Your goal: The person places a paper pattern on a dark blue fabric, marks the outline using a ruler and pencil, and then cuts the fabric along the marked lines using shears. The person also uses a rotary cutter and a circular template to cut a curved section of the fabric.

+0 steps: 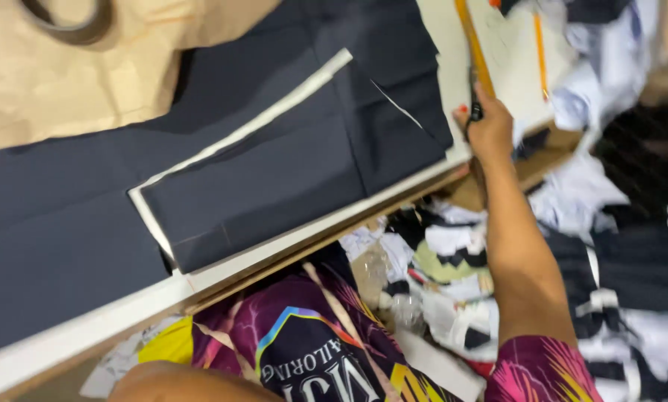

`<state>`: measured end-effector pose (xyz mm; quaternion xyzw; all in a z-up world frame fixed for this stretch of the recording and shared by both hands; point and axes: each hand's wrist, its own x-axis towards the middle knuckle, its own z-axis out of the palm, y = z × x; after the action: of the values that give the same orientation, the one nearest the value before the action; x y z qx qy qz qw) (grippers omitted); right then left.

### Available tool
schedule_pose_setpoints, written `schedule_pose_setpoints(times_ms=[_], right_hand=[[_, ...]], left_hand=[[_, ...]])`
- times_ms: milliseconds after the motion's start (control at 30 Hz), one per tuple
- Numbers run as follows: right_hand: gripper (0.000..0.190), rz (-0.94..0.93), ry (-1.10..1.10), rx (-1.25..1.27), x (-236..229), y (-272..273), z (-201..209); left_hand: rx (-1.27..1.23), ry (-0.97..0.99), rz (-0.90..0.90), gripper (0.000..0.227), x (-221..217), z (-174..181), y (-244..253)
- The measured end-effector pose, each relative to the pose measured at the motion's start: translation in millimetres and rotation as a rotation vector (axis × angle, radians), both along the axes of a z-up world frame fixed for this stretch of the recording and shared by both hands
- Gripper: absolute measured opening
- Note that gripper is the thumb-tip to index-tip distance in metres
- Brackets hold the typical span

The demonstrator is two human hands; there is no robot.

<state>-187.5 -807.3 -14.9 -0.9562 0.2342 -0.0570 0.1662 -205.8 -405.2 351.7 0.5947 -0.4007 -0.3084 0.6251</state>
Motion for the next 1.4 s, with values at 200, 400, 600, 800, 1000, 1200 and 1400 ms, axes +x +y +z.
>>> schedule_pose_setpoints(times_ms=[200, 400, 600, 800, 1000, 1200, 1400], right_hand=[[0.091, 0.231, 0.203, -0.009, 41.6, -26.1, 1.6], [0.046, 0.375, 0.155, 0.102, 65.0, 116.0, 42.4], [0.025, 1.012, -0.043, 0.499, 73.4, 400.7, 43.9], [0.024, 1.096, -0.091, 0.139, 88.3, 480.7, 4.9], [0.016, 1.095, -0.138, 0.113, 89.6, 481.7, 10.1], [0.016, 1.105, -0.154, 0.214, 82.6, 480.2, 28.1], [0.010, 1.095, -0.164, 0.271, 82.0, 474.3, 41.7]], left_hand=[[0.387, -0.178, 0.393, 0.045, 34.8, -80.9, 57.1], [0.764, -0.332, 0.720, 0.059, 22.8, -221.0, 228.9], [1.311, -0.817, 1.052, 0.060, 23.1, -364.9, 389.0], [1.157, -0.877, 1.074, 0.059, 104.8, -370.3, 448.1], [1.061, -0.779, 1.061, 0.060, 129.9, -366.0, 455.8], [1.008, -0.753, 1.076, 0.061, 128.3, -366.5, 457.3], [1.007, -0.725, 1.082, 0.062, 128.6, -362.7, 455.9]])
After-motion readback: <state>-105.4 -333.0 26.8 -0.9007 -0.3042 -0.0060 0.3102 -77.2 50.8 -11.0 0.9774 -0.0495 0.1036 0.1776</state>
